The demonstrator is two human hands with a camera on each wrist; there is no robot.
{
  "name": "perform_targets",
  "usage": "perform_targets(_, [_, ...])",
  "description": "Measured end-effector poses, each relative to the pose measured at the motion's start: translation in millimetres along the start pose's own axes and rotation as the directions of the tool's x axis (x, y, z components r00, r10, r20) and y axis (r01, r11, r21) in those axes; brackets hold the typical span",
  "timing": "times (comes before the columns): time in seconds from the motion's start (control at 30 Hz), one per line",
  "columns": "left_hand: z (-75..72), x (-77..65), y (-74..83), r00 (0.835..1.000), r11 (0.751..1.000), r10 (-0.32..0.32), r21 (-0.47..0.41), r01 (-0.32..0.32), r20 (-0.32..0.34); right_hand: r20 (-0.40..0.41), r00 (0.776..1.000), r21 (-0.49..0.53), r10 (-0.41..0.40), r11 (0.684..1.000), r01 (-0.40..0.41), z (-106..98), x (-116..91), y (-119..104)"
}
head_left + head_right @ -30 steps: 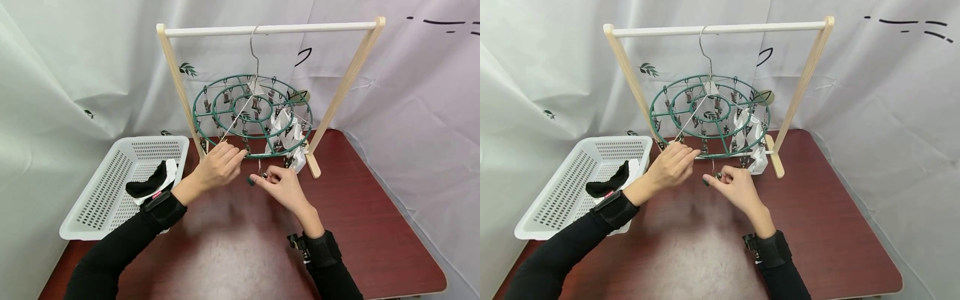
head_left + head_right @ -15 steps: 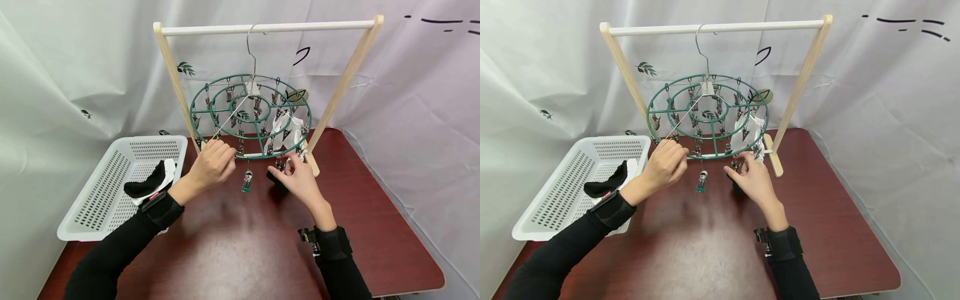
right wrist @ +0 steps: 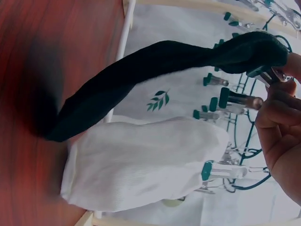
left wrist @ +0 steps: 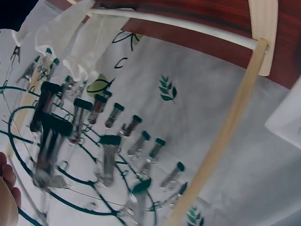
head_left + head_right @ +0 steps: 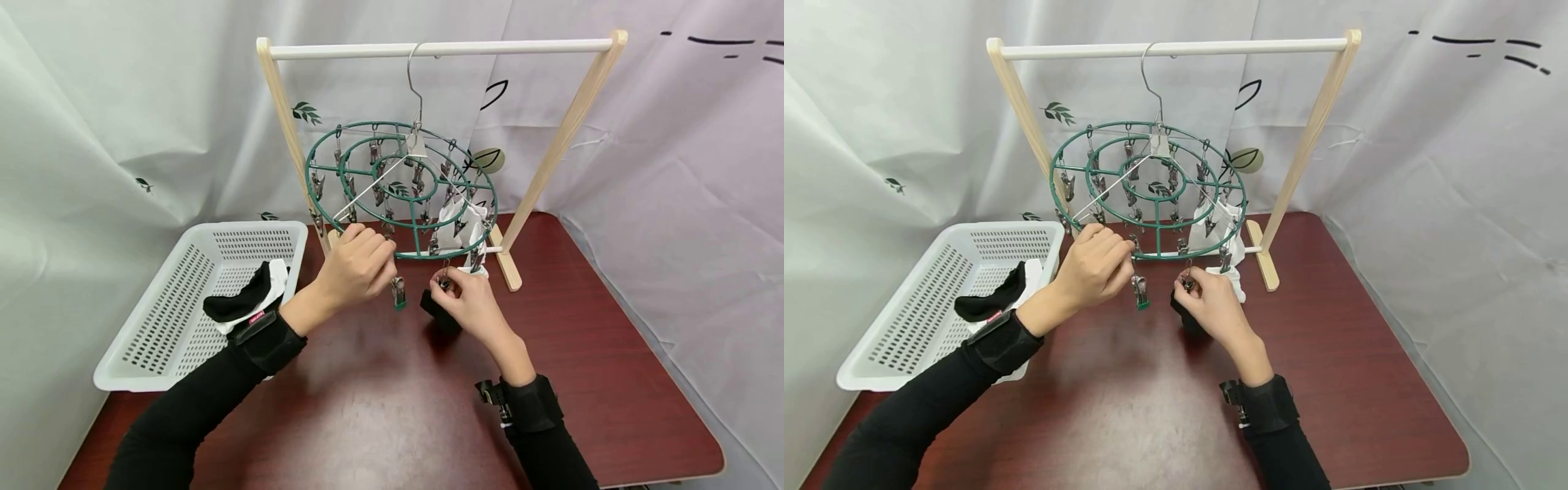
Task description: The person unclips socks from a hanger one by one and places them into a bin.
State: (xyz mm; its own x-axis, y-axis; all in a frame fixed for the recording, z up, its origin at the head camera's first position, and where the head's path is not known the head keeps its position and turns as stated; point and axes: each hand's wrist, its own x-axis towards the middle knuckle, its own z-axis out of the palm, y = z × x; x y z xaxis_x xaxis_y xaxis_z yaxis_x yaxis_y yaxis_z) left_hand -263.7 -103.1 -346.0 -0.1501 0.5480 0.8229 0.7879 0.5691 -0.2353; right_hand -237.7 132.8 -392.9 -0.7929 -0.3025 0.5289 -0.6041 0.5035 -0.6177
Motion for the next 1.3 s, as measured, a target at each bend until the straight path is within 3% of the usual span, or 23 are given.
perform_targets(0.3, [5.9, 11.7, 11.6, 1.000, 1.000, 0.001, 0.016, -0.001, 0.009, -0.053, 0.995, 0.076, -0.082, 0.993, 0.086, 14, 4, -13])
perform_targets(0.47, [6.2, 10.6, 11.4, 0.999, 0.999, -0.035, -0.011, 0.035, 0.016, -0.067, 0.995, 0.099, -0.079, 0.991, 0.086, 17, 3, -16])
perform_targets(0.7, [2.9, 4.5, 5.8, 0.995, 0.994, -0.093, -0.052, 0.095, 0.038, 0.080, 0.996, 0.214, -0.026, 0.977, 0.008, 5, -1, -17])
perform_targets(0.97, [-2.8, -3.7, -1.4, 0.991, 0.989, -0.130, -0.068, 0.132, 0.030, 0.210, 0.972, 0.275, 0.104, 0.948, -0.161, -2, -1, -19])
perform_targets(1.07, [-6.2, -5.9, -1.4, 0.991, 0.990, -0.132, -0.051, 0.132, -0.005, 0.184, 0.975, 0.253, 0.126, 0.952, -0.171, -1, 2, -20])
perform_targets(1.17, [-9.5, -8.0, 2.8, 0.988, 0.991, -0.132, -0.038, 0.130, -0.081, 0.142, 0.981, 0.235, 0.129, 0.959, -0.160, -1, 3, -20])
perform_targets(1.3, [-13.0, -12.4, 18.3, 0.969, 0.989, -0.139, -0.074, 0.126, -0.204, 0.113, 0.985, 0.227, 0.127, 0.962, -0.150, -1, 5, -20])
